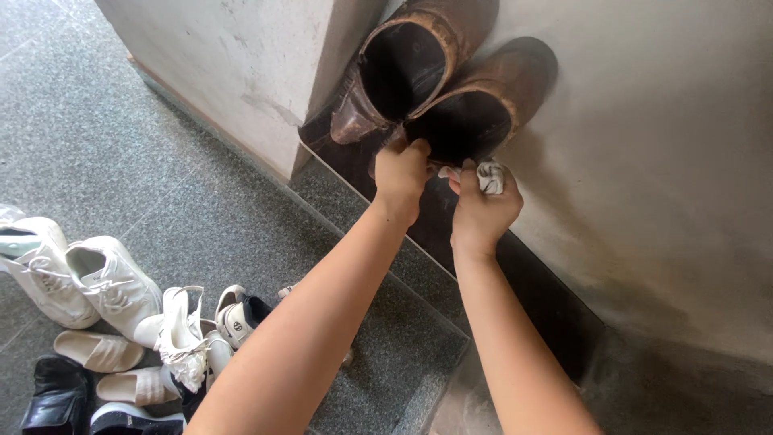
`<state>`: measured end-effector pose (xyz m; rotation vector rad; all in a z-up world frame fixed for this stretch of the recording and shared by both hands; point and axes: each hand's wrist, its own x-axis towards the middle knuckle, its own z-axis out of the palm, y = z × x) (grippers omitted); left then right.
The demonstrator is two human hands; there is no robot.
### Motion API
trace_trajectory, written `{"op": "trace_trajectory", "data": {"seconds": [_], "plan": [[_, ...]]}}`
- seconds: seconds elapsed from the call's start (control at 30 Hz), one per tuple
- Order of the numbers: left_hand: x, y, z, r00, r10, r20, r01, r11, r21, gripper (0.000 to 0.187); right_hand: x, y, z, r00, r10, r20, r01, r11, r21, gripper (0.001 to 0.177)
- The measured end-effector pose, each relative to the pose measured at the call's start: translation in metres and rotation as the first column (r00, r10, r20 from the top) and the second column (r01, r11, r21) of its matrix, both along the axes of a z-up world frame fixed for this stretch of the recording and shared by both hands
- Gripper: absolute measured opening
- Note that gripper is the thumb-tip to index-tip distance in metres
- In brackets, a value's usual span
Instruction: Polishing leather shoes using a white cloth.
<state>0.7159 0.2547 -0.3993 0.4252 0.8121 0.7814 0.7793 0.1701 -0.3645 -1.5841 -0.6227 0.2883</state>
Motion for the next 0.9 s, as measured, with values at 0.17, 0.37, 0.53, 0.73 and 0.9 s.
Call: {"op": "trace_trajectory", "data": {"seconds": [0.17, 0.37, 0.53, 0.73, 0.9], "plan": [[-0.003, -0.001, -0.001, 0.998, -0.033, 0.045, 0.035, 0.998, -0.043, 0.019, 0.007, -0.001, -0.005, 1.000, 0.010, 0.028, -0.009, 1.000, -0.008, 0.009], [0.006, -0.008, -0.013, 0.994, 0.088, -0.063, -0.084, 0.995, 0.062, 0.025, 0.010, -0.001, -0.002, 0.992, 0.072, 0.101, -0.070, 0.997, -0.018, 0.009], [-0.017, -0.007, 0.043, 0.596, 0.729, -0.338, -0.313, 0.598, 0.738, 0.045, 0.011, 0.000, 0.001, 0.956, 0.144, 0.255, -0.130, 0.989, -0.071, 0.011], [-0.006, 0.032, 0.092, 0.732, 0.583, -0.352, -0.124, 0.622, 0.773, 0.050, 0.024, -0.003, -0.004, 0.829, 0.097, 0.551, -0.012, 0.988, -0.156, 0.016], [0.009, 0.029, 0.081, 0.783, 0.557, -0.276, -0.250, 0.689, 0.680, 0.035, 0.025, -0.004, 0.001, 0.761, 0.137, 0.635, 0.038, 0.966, -0.255, 0.018]]}}
